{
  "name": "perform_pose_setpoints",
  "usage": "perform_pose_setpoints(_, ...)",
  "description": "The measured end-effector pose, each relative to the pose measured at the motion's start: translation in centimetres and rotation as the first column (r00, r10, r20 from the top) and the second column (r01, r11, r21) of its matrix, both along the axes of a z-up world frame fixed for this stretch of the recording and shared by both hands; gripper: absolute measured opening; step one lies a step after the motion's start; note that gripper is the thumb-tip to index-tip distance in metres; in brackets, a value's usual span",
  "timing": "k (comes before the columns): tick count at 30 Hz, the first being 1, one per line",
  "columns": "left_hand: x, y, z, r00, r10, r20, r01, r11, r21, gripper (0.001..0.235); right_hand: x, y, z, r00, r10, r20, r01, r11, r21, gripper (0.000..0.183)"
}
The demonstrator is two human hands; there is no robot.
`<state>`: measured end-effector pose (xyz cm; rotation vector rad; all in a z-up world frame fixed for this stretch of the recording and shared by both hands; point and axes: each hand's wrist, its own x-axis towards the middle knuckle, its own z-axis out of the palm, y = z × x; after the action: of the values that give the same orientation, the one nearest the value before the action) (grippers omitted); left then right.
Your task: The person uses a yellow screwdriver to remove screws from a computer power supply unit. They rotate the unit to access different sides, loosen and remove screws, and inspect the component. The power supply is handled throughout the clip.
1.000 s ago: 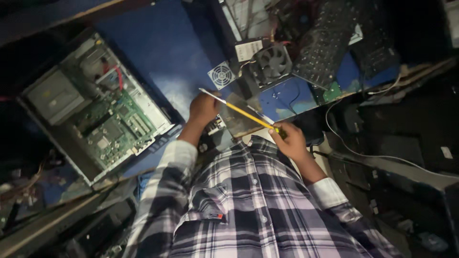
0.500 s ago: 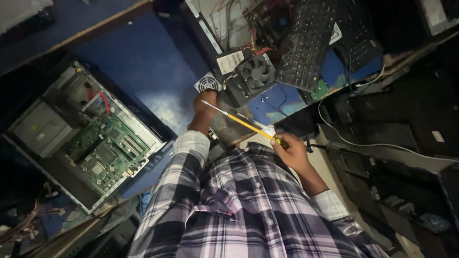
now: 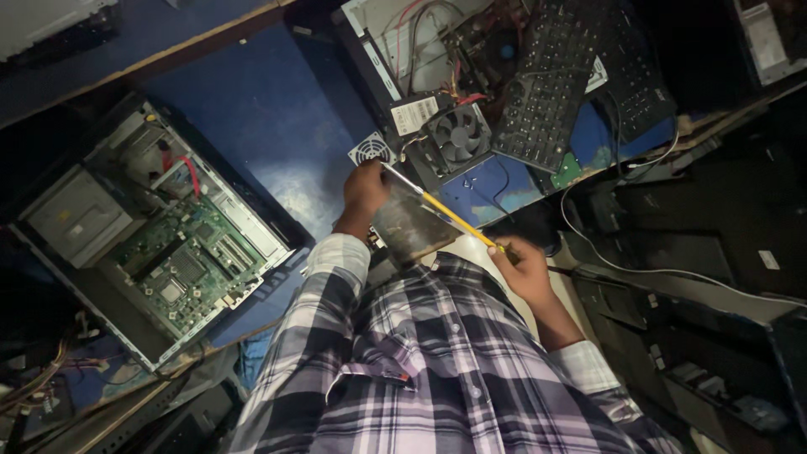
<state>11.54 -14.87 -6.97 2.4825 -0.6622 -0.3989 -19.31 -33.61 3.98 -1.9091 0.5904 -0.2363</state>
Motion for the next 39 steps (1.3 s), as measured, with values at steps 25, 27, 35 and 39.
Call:
perform_pose_setpoints(25,0.5,0.1,-5.4,0.952,-0.254,0.171,0.252,0.967,0.035,0.027,-0.9,0.1,-0.7,1.000,0.022,0.015,-0.023,0.995,0.092,0.014)
perform_pose_setpoints(27,0.4,0.6,-4.8,0.980,-0.098,0.174,0.135,0.968,-0.212,0.022,-0.9,0.0,-0.8,1.000,0.026,0.007,-0.027,0.994,0.108,0.015)
perform_pose_setpoints(35,-0.4,9.0,2.5,0.825,0.047,-0.563,-0.527,0.424,-0.737,0.020,0.3,0.0,-1.0,0.991,0.117,-0.058,-0.102,0.972,0.212,0.017)
perform_pose_setpoints(39,-3.1,13.4,6.9,0.593,0.069,-0.802,-0.801,0.153,-0.579,0.021,1.6,0.3,-1.0,0.974,0.219,-0.053,-0.206,0.961,0.186,0.018)
